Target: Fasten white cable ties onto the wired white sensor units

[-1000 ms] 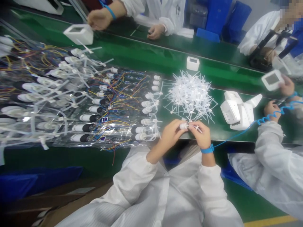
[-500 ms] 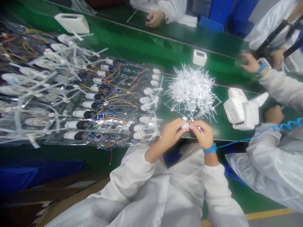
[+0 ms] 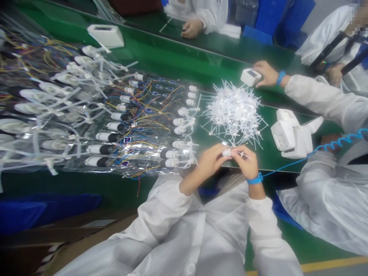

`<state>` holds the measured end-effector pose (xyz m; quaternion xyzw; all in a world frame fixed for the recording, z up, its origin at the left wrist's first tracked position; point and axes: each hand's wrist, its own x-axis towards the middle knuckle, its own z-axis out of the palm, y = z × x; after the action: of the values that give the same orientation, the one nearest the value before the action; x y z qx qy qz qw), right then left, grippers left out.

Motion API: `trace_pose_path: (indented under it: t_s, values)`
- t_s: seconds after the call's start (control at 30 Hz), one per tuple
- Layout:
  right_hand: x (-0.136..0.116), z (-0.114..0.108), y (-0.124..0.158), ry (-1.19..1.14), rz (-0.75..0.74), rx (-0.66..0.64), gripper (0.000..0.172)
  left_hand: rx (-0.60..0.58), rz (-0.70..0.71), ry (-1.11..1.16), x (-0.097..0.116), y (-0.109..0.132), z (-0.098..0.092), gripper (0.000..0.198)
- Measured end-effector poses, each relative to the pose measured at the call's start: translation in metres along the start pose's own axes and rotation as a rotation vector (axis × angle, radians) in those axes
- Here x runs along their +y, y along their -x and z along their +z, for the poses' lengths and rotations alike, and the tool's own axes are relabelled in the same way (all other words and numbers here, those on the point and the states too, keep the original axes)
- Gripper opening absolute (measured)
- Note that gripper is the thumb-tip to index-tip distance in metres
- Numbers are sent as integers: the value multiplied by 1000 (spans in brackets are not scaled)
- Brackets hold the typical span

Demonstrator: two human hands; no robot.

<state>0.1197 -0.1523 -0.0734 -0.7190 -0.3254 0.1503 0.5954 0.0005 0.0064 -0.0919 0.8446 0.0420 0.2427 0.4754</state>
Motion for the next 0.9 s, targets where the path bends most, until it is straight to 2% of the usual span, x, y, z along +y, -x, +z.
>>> trace_pose_path:
  t_s: [0.2, 0.73, 0.9]
  values:
    - [2, 2, 2, -21, 7, 54, 16, 27, -4, -35, 0, 2, 3, 23]
    - [1, 0, 1, -20, -121, -44, 8, -8, 17, 63, 1, 0, -5, 23]
    - [-2, 2, 3, -22, -87, -30, 10, -17, -5, 67, 1, -1, -7, 22]
